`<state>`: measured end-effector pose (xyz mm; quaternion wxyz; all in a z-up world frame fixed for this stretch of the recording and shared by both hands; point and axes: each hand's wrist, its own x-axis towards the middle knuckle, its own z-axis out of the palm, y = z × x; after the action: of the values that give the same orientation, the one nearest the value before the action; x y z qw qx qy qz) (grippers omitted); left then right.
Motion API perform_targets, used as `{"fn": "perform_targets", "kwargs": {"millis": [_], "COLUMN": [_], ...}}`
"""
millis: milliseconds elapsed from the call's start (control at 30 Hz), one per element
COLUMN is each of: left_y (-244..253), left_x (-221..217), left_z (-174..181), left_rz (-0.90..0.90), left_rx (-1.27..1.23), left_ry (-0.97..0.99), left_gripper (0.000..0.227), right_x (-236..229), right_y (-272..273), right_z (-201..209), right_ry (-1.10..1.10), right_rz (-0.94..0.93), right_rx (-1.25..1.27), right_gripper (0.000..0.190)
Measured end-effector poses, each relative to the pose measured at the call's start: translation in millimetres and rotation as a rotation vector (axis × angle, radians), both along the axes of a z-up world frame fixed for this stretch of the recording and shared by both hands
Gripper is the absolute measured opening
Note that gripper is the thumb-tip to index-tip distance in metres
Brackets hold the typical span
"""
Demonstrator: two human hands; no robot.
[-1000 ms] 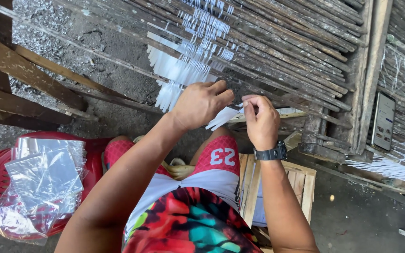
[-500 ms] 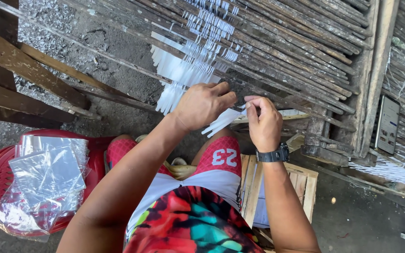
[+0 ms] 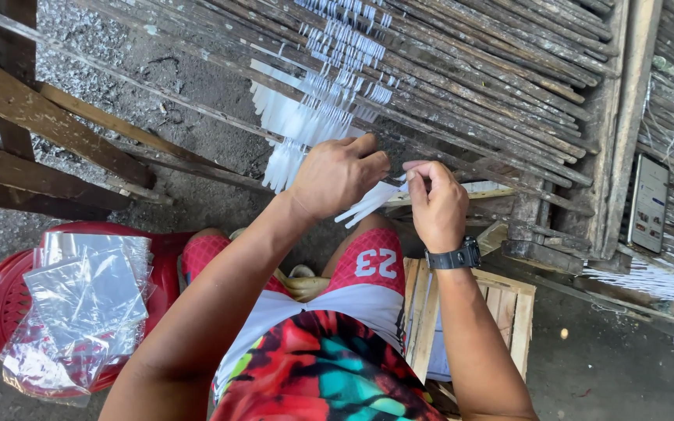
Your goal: Separating individual candle wicks from a bundle and arranging them onto a wooden production frame.
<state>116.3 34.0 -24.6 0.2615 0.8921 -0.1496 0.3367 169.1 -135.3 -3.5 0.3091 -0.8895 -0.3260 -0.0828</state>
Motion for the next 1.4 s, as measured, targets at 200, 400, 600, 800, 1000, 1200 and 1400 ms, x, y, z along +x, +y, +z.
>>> {"fn": "perform_targets", "kwargs": {"millis": [200,400,600,800,1000,1200,1400], "left_y": [0.4,0.1,0.1,-1.2,-0.8,0.0,0.1], "left_x": [3.3,1.7,2.7,2.6,1.8,3.1,3.8], "left_z": [-5.3,2.7,5.0,5.9,9.1,8.8,10.4], "left_rz": [-0.052,-0.090,-0.088,-0.071,-0.087,-0.109,-0.106], "left_rx": [-0.063,-0.096,-0.065,-0.050,-0.060,-0.063,-0.045], "left_ry": [0.006,0.030,0.061,0.071,0.099,0.108,0.128], "left_gripper": [0.018,0.018,0.015,0.015,0.016,0.014,0.013], "right_x": [-0.1,-0.6,-1.3,-1.9,-2.7,-2.0,-0.8], "right_y": [-0.9,-0.2,0.7,0.5,1.4,0.7,-0.2], "right_z": [1.4,2.9,3.8,3.3,5.1,3.6,1.1], "right_ry": [0.018,0.028,0.018,0.030,0.035,0.025,0.024], "right_rz": [-0.011,-0.026,-0.033,-0.038,-0.038,-0.050,-0.047], "right_rx": [0.005,0.009,-0.007,0.007,0.004,-0.003,0.004], "right_gripper": [0.009,0.011,0.010,0.011,0.011,0.011,0.010]}}
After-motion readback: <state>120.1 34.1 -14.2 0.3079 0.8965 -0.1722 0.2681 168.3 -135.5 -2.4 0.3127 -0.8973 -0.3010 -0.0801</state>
